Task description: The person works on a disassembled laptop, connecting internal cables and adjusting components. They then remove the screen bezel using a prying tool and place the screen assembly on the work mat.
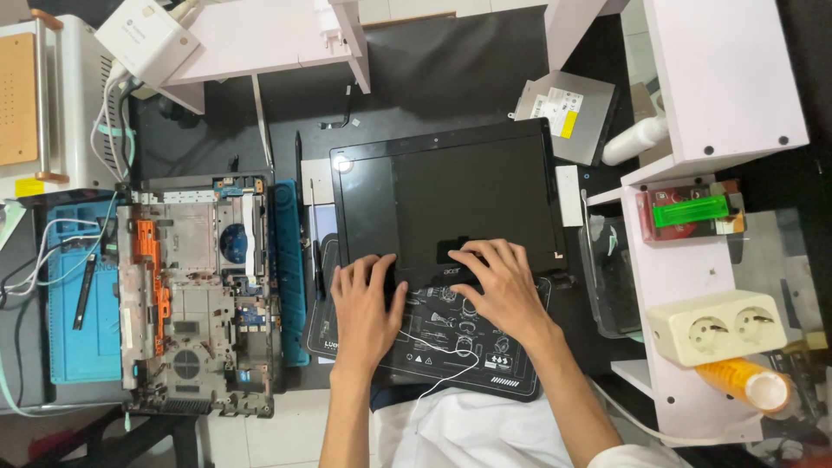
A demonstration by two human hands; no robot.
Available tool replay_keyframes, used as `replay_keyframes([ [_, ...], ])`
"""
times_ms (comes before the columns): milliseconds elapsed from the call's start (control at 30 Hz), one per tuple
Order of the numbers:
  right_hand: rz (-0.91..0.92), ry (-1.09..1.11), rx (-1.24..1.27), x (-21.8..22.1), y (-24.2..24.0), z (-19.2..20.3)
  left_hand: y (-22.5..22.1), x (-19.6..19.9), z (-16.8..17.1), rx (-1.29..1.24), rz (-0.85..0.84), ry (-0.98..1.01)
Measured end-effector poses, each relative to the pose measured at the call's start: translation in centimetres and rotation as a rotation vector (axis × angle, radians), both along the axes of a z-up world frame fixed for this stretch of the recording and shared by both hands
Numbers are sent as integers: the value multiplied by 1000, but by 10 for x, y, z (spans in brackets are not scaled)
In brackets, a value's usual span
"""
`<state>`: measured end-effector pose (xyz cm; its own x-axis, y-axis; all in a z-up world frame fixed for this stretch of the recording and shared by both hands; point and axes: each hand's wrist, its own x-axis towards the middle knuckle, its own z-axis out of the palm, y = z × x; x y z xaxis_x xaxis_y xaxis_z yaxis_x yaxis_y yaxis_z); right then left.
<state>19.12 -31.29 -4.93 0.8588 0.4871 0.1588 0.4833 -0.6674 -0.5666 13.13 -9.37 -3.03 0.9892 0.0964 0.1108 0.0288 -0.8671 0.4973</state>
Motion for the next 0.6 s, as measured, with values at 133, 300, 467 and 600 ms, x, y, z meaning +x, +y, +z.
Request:
replay_keyframes([
  [133,11,-4,2,-4,-1,-11,-3,-6,1,15,-69,23],
  [300,23,-19,13,-4,0,-15,-4,-2,-2,61,-82,24],
  [467,32,11,15,-2,-1,-12,-5,4,2,71,-102,53],
  [600,42,40,35,0,1,-9,-3,5,1,83,-101,52],
])
